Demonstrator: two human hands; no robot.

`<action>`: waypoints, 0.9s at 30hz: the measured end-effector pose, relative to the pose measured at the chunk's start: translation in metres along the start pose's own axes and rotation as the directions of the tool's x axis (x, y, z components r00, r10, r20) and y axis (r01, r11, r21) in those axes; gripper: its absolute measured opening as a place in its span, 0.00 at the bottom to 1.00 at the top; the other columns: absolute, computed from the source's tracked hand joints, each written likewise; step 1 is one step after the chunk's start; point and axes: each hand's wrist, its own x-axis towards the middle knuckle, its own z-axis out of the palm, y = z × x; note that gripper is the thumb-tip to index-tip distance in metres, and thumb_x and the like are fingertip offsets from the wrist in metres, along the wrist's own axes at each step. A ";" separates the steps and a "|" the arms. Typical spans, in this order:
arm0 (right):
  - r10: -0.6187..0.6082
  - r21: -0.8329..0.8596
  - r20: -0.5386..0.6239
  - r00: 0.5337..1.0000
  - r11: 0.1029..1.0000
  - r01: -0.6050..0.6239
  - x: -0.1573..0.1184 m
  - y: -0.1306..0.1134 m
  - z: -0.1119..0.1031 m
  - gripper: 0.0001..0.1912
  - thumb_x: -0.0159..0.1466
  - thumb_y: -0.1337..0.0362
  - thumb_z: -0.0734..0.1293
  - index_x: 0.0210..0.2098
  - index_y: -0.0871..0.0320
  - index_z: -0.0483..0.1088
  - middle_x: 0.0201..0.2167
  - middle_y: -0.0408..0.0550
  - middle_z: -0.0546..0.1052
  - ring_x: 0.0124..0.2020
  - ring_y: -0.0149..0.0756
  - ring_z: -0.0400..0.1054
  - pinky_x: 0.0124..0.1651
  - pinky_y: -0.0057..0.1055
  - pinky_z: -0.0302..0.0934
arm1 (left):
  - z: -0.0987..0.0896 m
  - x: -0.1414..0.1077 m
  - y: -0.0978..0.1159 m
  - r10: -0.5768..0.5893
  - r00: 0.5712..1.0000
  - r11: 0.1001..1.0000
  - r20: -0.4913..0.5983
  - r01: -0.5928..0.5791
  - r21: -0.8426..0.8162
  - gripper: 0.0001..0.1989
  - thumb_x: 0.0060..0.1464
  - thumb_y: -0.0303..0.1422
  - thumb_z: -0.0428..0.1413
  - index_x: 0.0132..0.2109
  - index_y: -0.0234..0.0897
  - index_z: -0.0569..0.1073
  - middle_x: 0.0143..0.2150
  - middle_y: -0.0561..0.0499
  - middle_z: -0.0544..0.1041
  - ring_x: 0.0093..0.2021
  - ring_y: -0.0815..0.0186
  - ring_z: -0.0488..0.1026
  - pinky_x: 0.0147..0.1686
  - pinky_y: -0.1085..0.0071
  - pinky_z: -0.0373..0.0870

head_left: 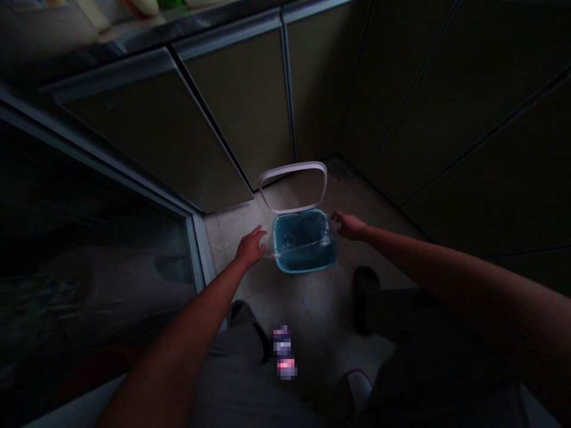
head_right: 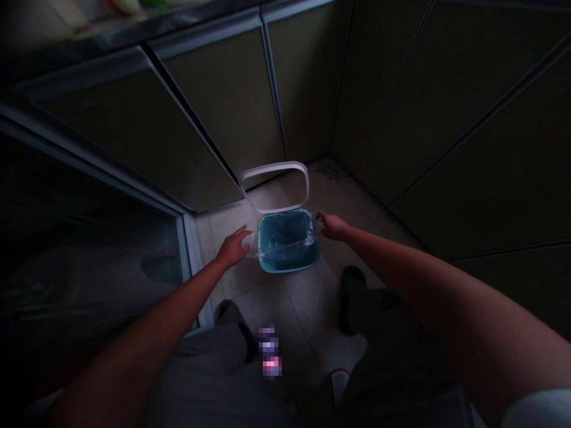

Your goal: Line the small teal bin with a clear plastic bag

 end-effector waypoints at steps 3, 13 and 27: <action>-0.017 -0.043 -0.049 0.999 0.999 0.015 -0.010 -0.009 -0.011 0.20 0.63 0.70 0.67 0.55 0.57 0.74 0.53 0.53 0.81 0.50 0.41 0.75 0.48 0.28 0.65 | 0.000 -0.011 0.005 0.019 0.996 0.997 -0.088 -0.025 -0.068 0.19 0.63 0.29 0.52 0.58 0.40 0.78 0.60 0.47 0.80 0.62 0.60 0.74 0.66 0.62 0.67; -0.148 -0.169 0.249 0.957 0.966 0.193 -0.026 -0.045 -0.013 0.27 0.67 0.65 0.68 0.65 0.50 0.74 0.55 0.54 0.80 0.54 0.49 0.76 0.55 0.38 0.68 | 0.009 -0.020 0.029 0.077 0.997 0.993 0.007 -0.076 -0.096 0.15 0.63 0.39 0.58 0.53 0.43 0.83 0.49 0.46 0.79 0.54 0.59 0.75 0.59 0.62 0.71; -0.203 -0.170 0.232 0.951 0.954 0.245 -0.028 -0.027 0.001 0.12 0.64 0.66 0.71 0.47 0.59 0.80 0.45 0.54 0.82 0.43 0.40 0.76 0.42 0.28 0.63 | 0.015 -0.021 0.018 0.160 0.987 0.972 0.028 -0.153 -0.178 0.06 0.56 0.34 0.62 0.40 0.40 0.82 0.42 0.48 0.78 0.45 0.60 0.75 0.52 0.64 0.71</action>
